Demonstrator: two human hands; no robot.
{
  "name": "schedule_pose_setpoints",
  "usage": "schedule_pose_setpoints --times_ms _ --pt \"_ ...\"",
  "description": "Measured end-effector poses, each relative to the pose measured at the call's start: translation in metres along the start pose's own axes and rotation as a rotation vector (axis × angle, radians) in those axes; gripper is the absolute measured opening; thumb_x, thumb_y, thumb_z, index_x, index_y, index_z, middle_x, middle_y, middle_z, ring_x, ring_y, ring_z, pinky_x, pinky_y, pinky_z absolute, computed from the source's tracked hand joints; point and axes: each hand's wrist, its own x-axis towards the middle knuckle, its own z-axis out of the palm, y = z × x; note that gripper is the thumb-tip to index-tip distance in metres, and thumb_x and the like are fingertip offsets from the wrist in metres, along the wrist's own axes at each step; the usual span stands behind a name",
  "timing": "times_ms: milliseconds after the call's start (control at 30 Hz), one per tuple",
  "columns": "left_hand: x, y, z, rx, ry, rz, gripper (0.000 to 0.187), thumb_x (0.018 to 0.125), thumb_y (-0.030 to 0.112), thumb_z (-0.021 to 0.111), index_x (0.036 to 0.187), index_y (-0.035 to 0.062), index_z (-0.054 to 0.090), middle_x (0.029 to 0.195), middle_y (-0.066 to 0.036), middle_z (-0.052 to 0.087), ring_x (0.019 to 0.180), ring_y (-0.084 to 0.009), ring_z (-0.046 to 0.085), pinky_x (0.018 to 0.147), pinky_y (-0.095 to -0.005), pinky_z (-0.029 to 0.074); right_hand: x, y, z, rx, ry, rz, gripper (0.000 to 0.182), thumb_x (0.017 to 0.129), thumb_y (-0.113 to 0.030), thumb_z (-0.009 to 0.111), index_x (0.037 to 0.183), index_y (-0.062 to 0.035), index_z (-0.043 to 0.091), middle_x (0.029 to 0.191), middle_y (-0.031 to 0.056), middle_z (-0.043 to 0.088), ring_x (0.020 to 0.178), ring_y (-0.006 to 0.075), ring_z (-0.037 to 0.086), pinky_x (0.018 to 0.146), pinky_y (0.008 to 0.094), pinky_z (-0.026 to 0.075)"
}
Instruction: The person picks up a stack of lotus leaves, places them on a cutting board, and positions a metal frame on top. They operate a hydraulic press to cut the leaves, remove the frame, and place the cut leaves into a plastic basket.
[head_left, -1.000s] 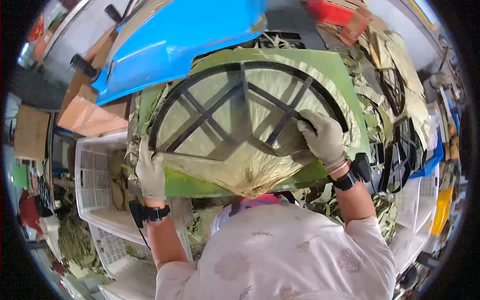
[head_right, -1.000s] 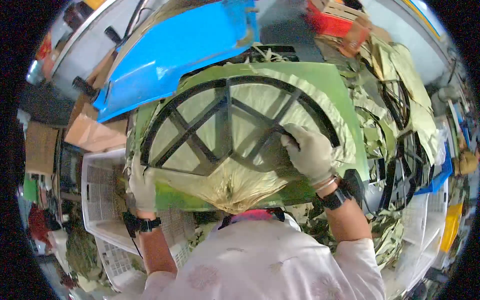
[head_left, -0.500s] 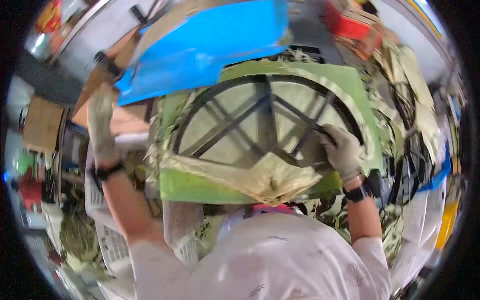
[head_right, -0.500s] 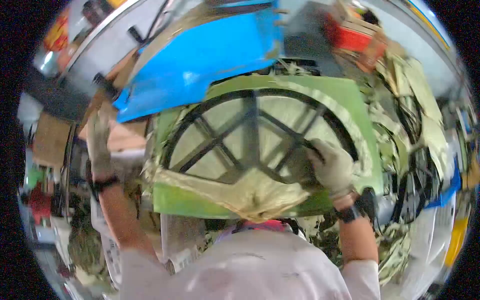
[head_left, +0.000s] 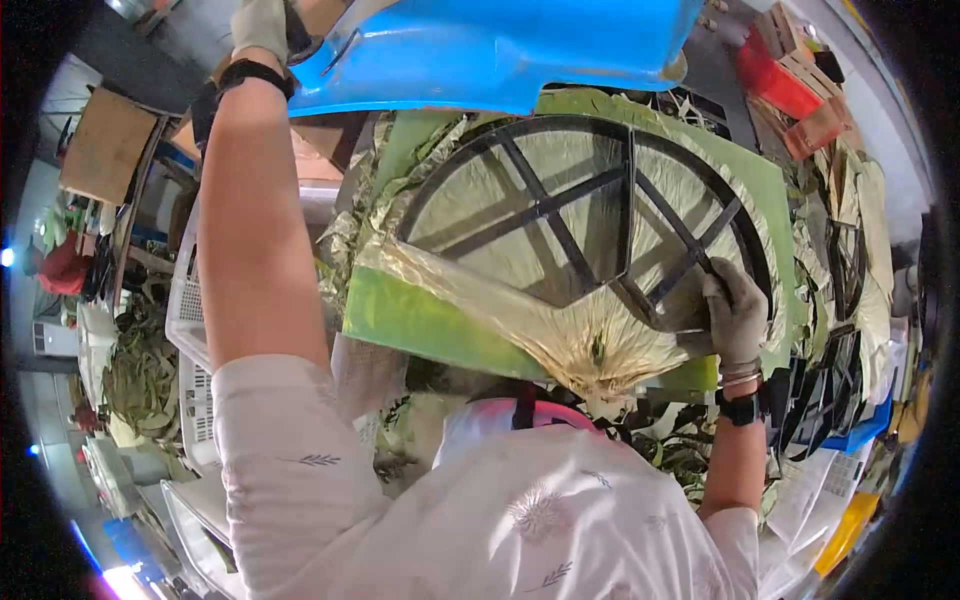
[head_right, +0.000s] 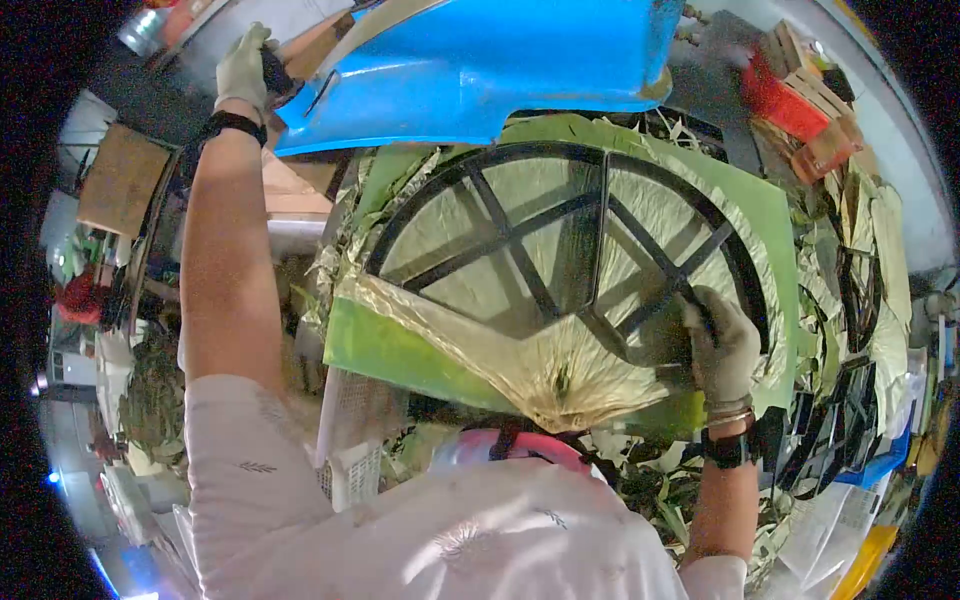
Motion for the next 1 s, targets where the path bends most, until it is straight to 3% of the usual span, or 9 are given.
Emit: schedule_pose_setpoints --times_ms 200,233,300,433,567,633,800,933,1000 --pt "-0.07 0.034 -0.012 0.343 0.038 0.281 0.039 0.101 0.032 0.053 0.115 -0.0002 0.069 0.113 -0.02 0.068 0.1 -0.0317 0.064 0.091 -0.0418 0.048 0.003 -0.007 -0.007 -0.104 0.014 -0.103 0.025 0.089 -0.027 0.071 0.108 -0.0106 0.073 0.091 0.0163 0.071 0.084 0.0373 0.069 0.073 0.0401 0.055" --pt "-0.069 0.018 -0.034 0.817 0.018 0.859 0.038 0.1 0.032 0.054 0.111 0.0001 0.07 0.111 -0.019 0.068 0.1 -0.0316 0.063 0.091 -0.041 0.048 0.003 -0.01 -0.008 -0.128 0.021 -0.086 0.024 0.089 -0.028 0.07 0.107 -0.0121 0.072 0.091 0.0159 0.07 0.083 0.037 0.069 0.072 0.0417 0.055" --pt "-0.123 0.058 -0.019 0.203 0.069 0.172 0.039 0.099 0.034 0.061 0.107 -0.0026 0.07 0.102 -0.011 0.067 0.092 -0.0227 0.06 0.085 -0.0369 0.048 0.003 -0.012 -0.01 -0.175 0.015 -0.06 0.023 0.089 -0.029 0.07 0.107 -0.0149 0.072 0.091 0.0149 0.071 0.082 0.0363 0.069 0.071 0.0438 0.054" --pt "-0.218 0.111 -0.015 0.058 0.028 -0.045 0.037 0.102 0.033 0.056 0.103 -0.0023 0.07 0.091 -0.01 0.068 0.08 -0.0147 0.061 0.071 -0.0302 0.049 0.0 -0.011 -0.011 -0.22 0.027 -0.082 0.022 0.089 -0.029 0.069 0.106 -0.0155 0.069 0.089 0.0128 0.071 0.08 0.0357 0.069 0.07 0.0453 0.054" --pt "-0.299 0.144 -0.022 0.506 0.019 0.537 0.041 0.101 0.022 0.053 0.131 -0.0057 0.056 0.122 -0.024 0.062 0.102 -0.0323 0.066 0.084 -0.038 0.056 -0.002 -0.02 -0.018 -0.157 0.112 -0.194 0.026 0.085 -0.023 0.07 0.108 -0.011 0.068 0.103 0.0145 0.069 0.093 0.0373 0.066 0.078 0.0461 0.054" --pt "-0.334 0.142 -0.028 0.027 -0.134 0.5 0.049 0.107 0.031 0.043 0.137 -0.0082 0.051 0.126 -0.024 0.06 0.103 -0.0306 0.066 0.085 -0.0374 0.058 -0.006 -0.035 -0.023 -0.007 0.141 -0.257 0.03 0.083 -0.02 0.072 0.111 -0.0099 0.069 0.105 0.0153 0.068 0.097 0.0375 0.065 0.082 0.0463 0.053" --pt "-0.338 0.157 -0.035 0.025 -0.165 0.466 0.064 0.108 0.046 0.037 0.131 -0.0121 0.051 0.126 -0.025 0.06 0.108 -0.0329 0.062 0.09 -0.0429 0.056 -0.015 -0.109 -0.04 0.437 0.133 -0.487 0.031 0.087 -0.026 0.073 0.111 -0.006 0.069 0.107 0.0176 0.068 0.1 0.0373 0.065 0.086 0.0445 0.054" --pt "-0.298 0.159 -0.015 0.79 0.15 1.048 0.045 0.106 0.031 0.048 0.117 -0.0119 0.059 0.121 -0.027 0.062 0.103 -0.0372 0.064 0.091 -0.0403 0.053 -0.016 -0.148 -0.06 0.67 0.02 -0.614 0.053 0.094 -0.038 0.066 0.128 0.0024 0.058 0.122 0.0223 0.064 0.115 0.0403 0.06 0.099 0.0474 0.048" --pt "-0.308 0.177 -0.002 0.565 0.029 0.461 0.037 0.107 0.023 0.045 0.111 -0.0102 0.06 0.107 -0.023 0.066 0.094 -0.0337 0.064 0.083 -0.0397 0.053 -0.015 -0.159 -0.071 0.784 -0.028 -0.635 0.049 0.098 -0.038 0.062 0.125 0.0035 0.061 0.118 0.0199 0.066 0.109 0.0339 0.065 0.095 0.0428 0.051"
